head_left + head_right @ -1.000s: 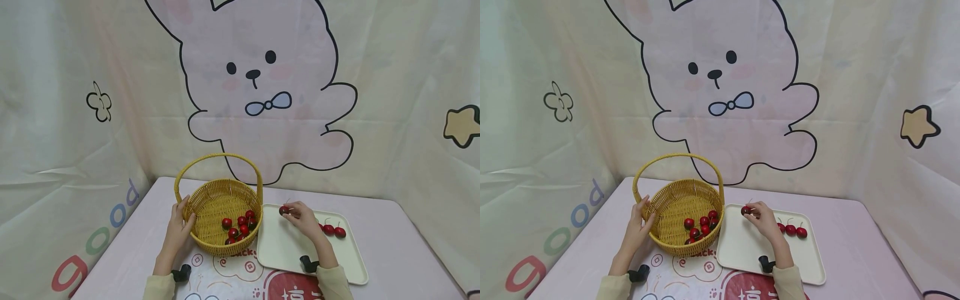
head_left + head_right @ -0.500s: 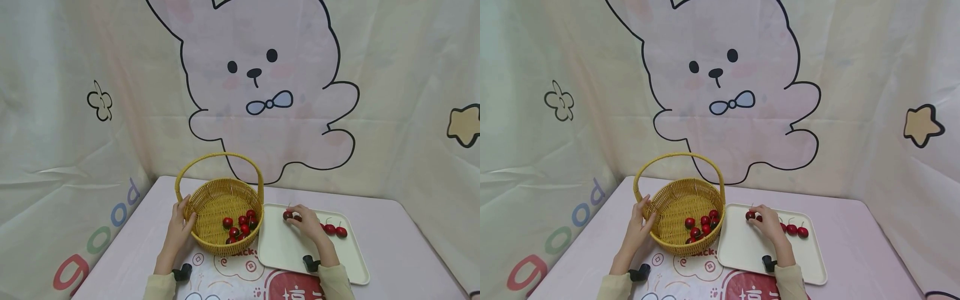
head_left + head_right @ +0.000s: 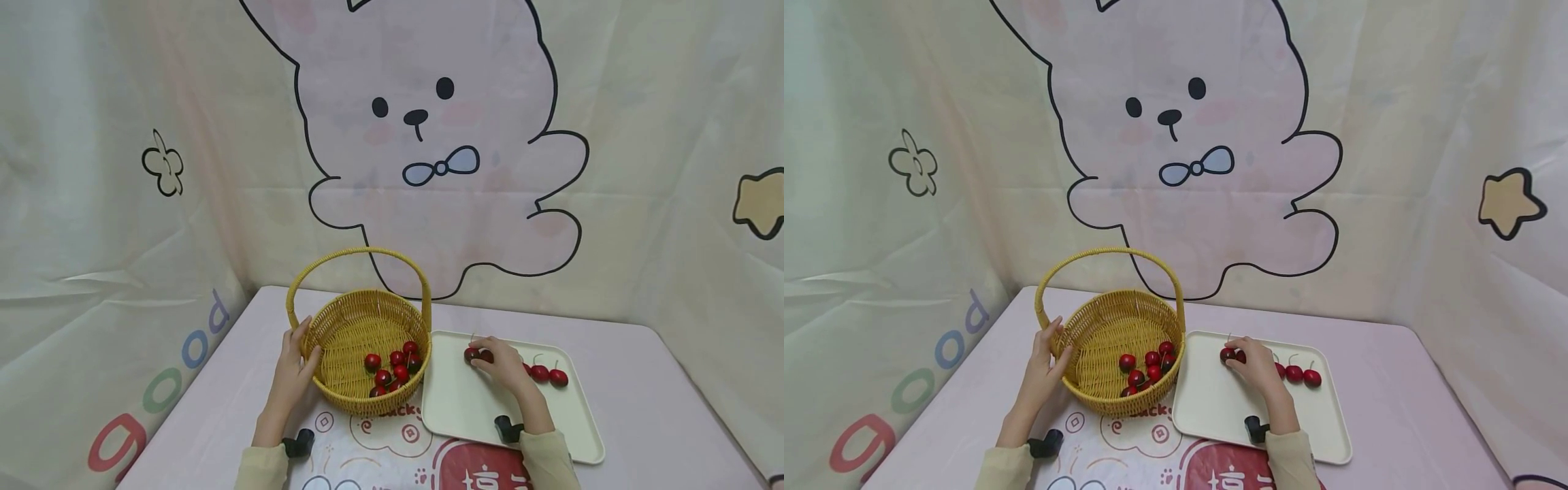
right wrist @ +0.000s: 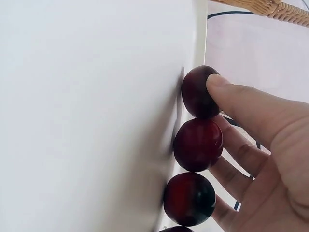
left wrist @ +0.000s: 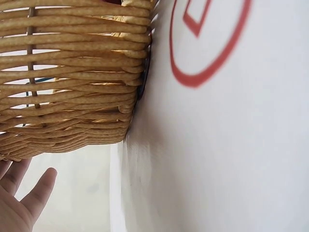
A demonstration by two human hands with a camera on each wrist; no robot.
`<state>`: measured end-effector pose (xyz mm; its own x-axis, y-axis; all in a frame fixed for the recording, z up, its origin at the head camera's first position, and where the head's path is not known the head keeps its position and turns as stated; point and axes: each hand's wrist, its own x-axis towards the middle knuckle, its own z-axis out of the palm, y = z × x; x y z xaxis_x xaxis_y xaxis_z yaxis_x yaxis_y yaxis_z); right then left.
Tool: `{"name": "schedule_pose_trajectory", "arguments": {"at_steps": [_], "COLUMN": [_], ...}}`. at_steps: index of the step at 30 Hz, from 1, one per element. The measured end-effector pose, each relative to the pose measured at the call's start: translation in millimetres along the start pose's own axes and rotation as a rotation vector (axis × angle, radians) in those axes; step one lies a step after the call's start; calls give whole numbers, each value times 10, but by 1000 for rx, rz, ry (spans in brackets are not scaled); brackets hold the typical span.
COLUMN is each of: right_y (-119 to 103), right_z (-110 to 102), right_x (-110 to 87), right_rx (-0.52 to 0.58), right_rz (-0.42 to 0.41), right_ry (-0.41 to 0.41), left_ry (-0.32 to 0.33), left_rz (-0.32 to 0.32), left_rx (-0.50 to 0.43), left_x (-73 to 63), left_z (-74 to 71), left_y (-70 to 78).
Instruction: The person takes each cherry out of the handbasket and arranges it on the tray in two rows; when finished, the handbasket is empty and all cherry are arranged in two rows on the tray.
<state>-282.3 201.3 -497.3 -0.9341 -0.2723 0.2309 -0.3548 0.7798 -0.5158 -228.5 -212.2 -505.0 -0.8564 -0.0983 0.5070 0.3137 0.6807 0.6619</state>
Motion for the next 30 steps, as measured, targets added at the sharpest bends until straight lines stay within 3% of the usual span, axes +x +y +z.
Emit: {"name": "schedule_pose_trajectory", "arguments": {"at_steps": [16,30], "right_y": [-17,-144], "right_z": [-40,-129], "right_x": [-22,-28], "right_rx": [11,101], "right_rz": [-14,-60], "right_ry": [23,53], "left_ry": [0,22], "left_rz": [6,37], "left_rx": [-2,-10], "left_x": [14,-6], "left_z": [-9,-3], "left_y": [28,-2]}}
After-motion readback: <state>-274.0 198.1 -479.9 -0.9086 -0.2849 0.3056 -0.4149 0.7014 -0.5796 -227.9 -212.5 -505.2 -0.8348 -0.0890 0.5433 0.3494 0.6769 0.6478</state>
